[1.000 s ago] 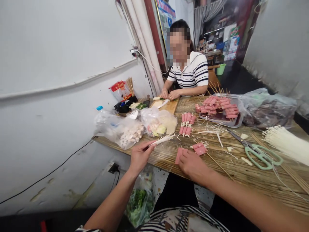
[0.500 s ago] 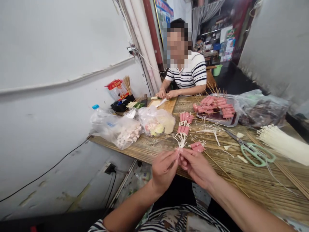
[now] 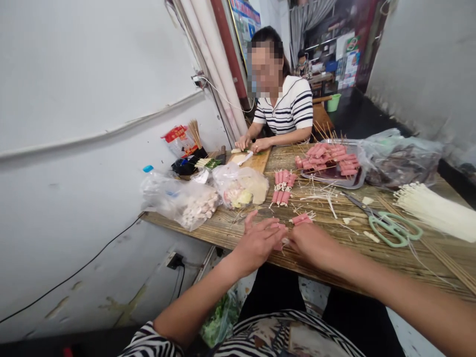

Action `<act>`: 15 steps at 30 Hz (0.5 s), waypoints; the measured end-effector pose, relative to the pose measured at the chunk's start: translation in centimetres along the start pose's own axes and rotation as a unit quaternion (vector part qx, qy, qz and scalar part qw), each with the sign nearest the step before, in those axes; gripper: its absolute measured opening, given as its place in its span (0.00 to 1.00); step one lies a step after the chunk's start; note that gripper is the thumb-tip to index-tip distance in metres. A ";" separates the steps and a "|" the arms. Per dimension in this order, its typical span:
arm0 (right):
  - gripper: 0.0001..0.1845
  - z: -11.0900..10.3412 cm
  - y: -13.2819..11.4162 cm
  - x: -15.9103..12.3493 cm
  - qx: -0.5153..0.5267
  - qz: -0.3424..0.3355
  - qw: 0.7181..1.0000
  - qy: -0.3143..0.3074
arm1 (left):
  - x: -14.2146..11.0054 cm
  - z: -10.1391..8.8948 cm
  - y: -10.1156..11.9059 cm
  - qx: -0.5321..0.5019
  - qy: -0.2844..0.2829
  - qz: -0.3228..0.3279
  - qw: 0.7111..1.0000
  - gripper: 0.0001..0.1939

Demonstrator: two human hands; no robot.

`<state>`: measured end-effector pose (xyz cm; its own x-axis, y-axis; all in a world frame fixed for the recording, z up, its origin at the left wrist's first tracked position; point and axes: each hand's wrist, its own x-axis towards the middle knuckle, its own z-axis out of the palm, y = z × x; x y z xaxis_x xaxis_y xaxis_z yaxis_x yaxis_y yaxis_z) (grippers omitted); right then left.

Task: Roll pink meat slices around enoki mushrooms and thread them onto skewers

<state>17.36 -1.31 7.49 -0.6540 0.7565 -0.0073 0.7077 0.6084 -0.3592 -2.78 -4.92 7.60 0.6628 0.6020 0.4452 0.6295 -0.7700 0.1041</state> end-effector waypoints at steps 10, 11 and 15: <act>0.15 -2.4 -0.3 0.4 -0.010 0.013 1.000 -0.007 | 1.1 0.6 0.4 -0.204 -0.069 -0.195 0.957 0.15; 0.15 -2.6 -0.4 0.4 0.007 0.020 1.000 -0.008 | 1.1 0.7 0.5 -0.191 -0.059 -0.193 0.961 0.14; 0.15 -2.9 -0.5 -0.1 0.120 0.056 0.991 0.013 | 1.2 0.9 0.5 -0.119 -0.029 -0.173 0.977 0.12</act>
<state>17.82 -0.96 10.39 -0.5658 0.8237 -0.0376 0.6895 0.4477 -0.5693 -1.30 -4.40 7.44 0.4536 0.8404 0.2964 0.7119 -0.5418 0.4468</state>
